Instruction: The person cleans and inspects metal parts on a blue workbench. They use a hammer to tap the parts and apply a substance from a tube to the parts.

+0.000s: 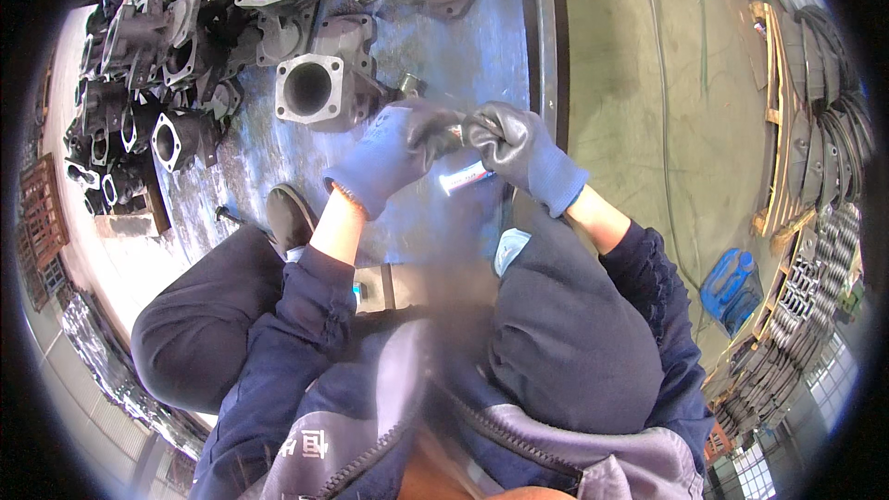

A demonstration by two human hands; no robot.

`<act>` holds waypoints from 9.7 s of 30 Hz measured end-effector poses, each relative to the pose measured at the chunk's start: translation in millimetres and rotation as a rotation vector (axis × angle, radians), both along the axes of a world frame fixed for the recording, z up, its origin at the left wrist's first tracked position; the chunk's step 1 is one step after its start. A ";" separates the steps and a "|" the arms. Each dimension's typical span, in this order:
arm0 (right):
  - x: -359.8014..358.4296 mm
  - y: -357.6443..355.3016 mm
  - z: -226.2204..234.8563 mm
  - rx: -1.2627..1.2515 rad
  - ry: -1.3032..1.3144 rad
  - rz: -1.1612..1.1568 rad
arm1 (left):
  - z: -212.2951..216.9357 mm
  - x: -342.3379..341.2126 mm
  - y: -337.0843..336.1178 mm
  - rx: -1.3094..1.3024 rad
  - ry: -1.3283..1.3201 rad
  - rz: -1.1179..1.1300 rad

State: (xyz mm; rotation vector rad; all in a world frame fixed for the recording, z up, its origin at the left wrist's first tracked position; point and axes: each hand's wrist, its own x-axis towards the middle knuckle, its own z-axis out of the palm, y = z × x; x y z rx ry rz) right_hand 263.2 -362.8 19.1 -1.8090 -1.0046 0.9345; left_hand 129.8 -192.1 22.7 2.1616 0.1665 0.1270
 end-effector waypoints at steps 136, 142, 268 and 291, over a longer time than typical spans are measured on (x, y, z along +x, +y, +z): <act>28.7 -67.1 76.6 0.061 -0.650 -0.085 | 58.7 49.7 -42.1 -0.070 -0.157 -0.010; 31.4 -67.1 78.1 0.020 -0.657 -0.051 | 63.7 48.5 -41.6 -0.153 -0.136 -0.015; -2.8 -54.8 112.2 -0.050 -0.527 -0.158 | 93.2 34.0 -57.1 0.705 0.174 0.243; -0.4 -35.1 139.6 -0.267 -0.897 0.210 | 67.7 26.0 -56.1 0.870 -0.061 0.242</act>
